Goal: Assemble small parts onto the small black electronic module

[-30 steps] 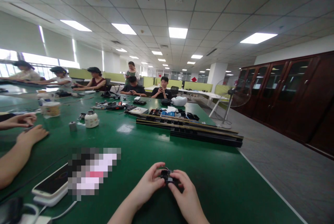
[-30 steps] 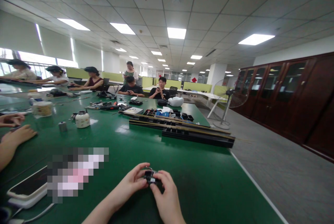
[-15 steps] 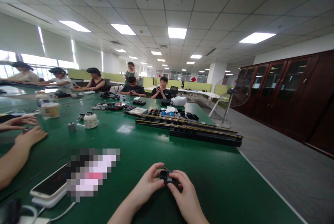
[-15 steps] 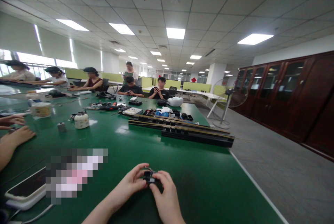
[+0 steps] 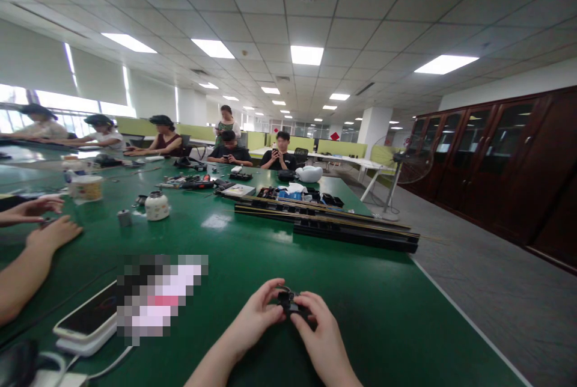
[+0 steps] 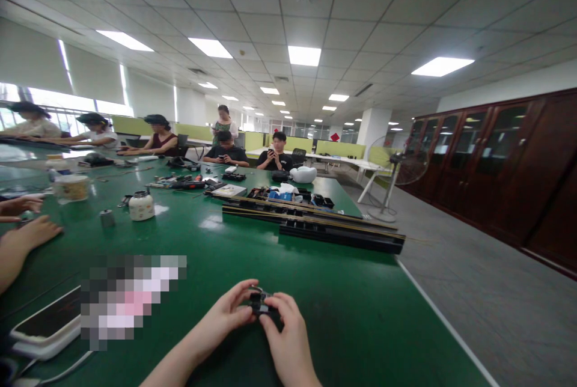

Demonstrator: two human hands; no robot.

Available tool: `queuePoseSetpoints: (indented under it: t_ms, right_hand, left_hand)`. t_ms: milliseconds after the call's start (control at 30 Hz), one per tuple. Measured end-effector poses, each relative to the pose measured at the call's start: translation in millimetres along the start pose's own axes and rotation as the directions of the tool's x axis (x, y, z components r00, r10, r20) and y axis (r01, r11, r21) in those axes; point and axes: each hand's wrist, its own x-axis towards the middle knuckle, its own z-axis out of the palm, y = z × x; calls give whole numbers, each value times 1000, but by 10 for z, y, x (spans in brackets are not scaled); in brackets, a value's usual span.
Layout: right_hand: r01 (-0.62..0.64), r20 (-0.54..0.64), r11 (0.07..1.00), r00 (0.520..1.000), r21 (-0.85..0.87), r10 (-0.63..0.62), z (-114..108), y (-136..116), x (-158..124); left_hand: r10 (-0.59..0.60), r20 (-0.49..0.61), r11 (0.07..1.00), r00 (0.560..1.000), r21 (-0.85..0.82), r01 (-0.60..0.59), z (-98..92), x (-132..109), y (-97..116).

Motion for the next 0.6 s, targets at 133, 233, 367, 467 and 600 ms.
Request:
queuePoseSetpoints:
  t_ms: [133, 233, 367, 467, 600]
  right_hand:
    - [-14, 12, 1000, 1000, -15, 14, 2, 20, 7]
    - [-14, -4, 999, 1000, -34, 14, -3, 23, 13]
    - [15, -45, 999, 999, -40, -17, -19, 1, 17]
    - [49, -98, 999, 994, -19, -51, -36, -3, 19]
    - [57, -199, 998, 979, 11, -54, -73, 30, 26]
  left_hand:
    - [-21, 1, 1000, 1000, -16, 21, 1, 9, -5]
    - [-35, -2, 999, 999, -4, 35, -11, 28, -33]
    - [-41, -9, 999, 999, 9, 41, -35, 46, -57]
    - [-34, -13, 999, 999, 16, 35, -42, 51, -52]
    - [-33, -28, 999, 999, 26, 34, -32, 48, -26]
